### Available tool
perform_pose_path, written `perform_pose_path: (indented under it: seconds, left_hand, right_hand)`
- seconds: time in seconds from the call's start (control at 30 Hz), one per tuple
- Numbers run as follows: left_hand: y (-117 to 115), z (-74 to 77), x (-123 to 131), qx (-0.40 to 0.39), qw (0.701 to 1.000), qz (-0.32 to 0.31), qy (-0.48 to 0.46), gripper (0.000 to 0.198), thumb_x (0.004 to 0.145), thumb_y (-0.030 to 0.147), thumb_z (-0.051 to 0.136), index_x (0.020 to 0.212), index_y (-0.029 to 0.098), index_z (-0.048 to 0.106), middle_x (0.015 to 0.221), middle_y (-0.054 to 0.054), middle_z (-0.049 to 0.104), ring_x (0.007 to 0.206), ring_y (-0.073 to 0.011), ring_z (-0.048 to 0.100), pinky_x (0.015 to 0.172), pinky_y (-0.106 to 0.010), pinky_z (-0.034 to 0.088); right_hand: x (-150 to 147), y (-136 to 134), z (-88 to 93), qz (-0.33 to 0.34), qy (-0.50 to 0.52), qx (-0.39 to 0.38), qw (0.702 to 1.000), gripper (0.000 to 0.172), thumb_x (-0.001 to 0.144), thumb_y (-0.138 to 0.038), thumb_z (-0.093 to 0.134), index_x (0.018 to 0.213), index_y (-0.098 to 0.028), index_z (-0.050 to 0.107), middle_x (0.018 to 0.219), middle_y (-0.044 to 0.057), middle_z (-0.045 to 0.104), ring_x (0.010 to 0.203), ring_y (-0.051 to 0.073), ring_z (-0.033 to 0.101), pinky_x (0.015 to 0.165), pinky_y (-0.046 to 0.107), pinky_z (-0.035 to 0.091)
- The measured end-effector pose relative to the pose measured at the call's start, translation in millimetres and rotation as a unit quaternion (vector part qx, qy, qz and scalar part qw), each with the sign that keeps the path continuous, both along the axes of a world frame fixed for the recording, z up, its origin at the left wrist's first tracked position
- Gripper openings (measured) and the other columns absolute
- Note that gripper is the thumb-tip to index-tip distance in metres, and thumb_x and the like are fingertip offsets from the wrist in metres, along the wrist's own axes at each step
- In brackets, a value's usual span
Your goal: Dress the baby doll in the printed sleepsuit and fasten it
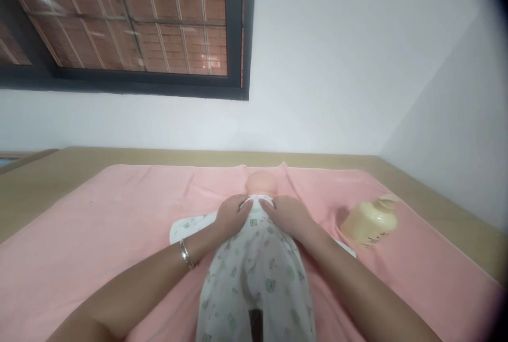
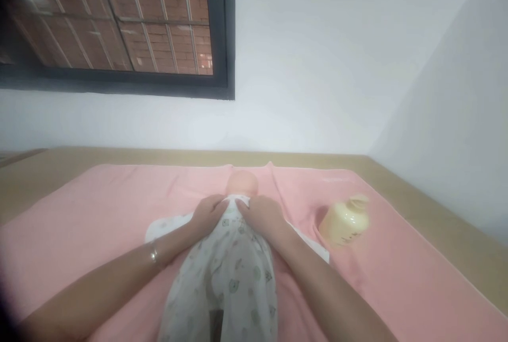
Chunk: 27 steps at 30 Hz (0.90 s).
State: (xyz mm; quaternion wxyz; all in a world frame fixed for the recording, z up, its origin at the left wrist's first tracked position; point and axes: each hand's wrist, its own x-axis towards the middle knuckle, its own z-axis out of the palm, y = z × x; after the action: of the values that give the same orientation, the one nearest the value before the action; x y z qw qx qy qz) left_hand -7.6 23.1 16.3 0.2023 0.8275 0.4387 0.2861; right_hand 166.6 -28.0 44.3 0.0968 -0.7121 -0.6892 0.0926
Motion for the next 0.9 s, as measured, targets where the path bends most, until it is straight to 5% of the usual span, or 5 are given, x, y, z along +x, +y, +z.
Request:
perform_pose_path:
  seconds: [0.9]
  left_hand:
    - [-0.5, -0.7, -1.8, 0.003, 1.0, 0.0, -0.002, 0.036, 0.089, 0.039, 0.033, 0.072, 0.019, 0.058, 0.076, -0.001, 0.061, 0.072, -0.0162, 0.053, 0.066, -0.026, 0.037]
  right_hand:
    - [1.3, -1.5, -0.9, 0.023, 0.003, 0.005, 1.0, 0.073, 0.088, -0.064, 0.008, 0.076, -0.019, 0.064, 0.074, 0.008, 0.065, 0.065, 0.018, 0.056, 0.055, 0.026, 0.031]
